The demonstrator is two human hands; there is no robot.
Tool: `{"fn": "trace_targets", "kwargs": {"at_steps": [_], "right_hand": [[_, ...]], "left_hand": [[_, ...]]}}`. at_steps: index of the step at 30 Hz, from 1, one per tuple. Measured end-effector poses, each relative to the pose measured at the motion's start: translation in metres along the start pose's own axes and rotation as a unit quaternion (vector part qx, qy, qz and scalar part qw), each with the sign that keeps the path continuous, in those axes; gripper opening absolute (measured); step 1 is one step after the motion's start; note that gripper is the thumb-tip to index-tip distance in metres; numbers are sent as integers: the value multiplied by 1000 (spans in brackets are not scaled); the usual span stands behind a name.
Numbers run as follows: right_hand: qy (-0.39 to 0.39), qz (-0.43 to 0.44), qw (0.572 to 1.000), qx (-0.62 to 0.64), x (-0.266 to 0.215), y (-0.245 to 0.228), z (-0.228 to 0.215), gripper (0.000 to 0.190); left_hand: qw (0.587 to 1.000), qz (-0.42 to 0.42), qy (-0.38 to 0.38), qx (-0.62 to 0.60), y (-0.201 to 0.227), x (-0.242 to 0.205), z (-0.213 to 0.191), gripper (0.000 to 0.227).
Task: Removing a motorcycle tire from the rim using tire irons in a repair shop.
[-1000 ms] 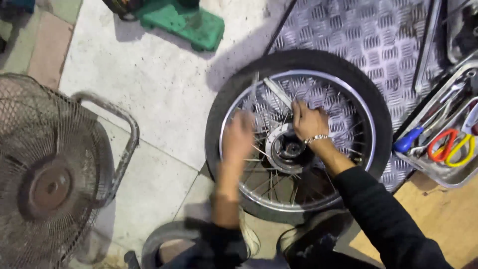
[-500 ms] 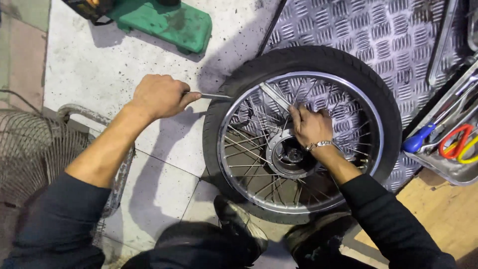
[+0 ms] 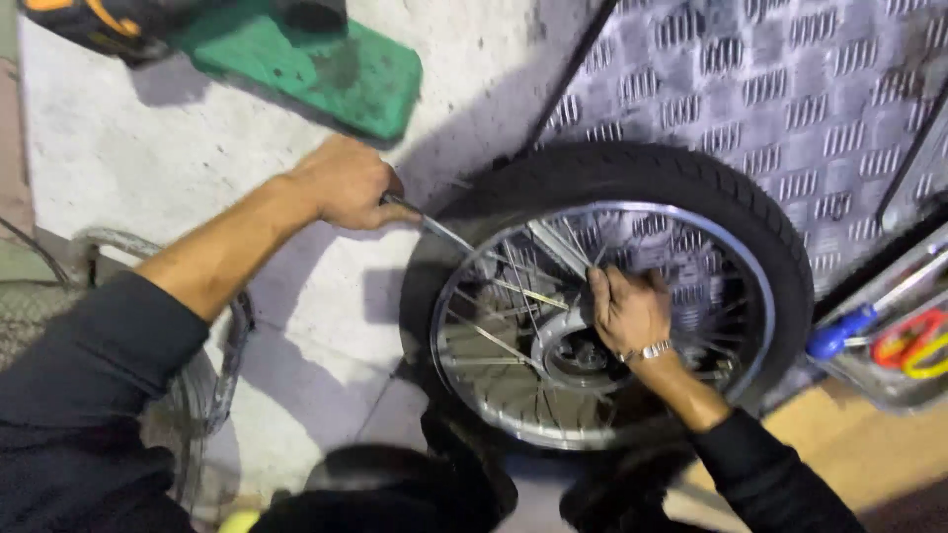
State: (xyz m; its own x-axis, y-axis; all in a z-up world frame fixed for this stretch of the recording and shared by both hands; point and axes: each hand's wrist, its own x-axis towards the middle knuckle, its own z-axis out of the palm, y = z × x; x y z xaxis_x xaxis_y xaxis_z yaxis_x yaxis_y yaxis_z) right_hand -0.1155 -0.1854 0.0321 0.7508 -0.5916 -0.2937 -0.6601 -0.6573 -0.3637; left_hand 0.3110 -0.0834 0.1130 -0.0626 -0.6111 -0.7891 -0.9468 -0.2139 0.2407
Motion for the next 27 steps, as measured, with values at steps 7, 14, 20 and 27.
{"fn": "trace_targets", "kwargs": {"at_steps": [7, 14, 20, 27], "right_hand": [[24, -25, 999, 29, 4, -11, -11, 51], [64, -35, 997, 31, 2, -8, 5, 54], [47, -19, 999, 9, 3, -8, 1, 51], [26, -15, 999, -14, 1, -8, 1, 49]], "left_hand": [[996, -87, 3, 9, 46, -52, 27, 60], [994, -80, 63, -34, 46, -64, 33, 54], [997, 11, 33, -62, 8, -18, 24, 57], [997, 44, 10, -65, -4, -1, 27, 51]]}}
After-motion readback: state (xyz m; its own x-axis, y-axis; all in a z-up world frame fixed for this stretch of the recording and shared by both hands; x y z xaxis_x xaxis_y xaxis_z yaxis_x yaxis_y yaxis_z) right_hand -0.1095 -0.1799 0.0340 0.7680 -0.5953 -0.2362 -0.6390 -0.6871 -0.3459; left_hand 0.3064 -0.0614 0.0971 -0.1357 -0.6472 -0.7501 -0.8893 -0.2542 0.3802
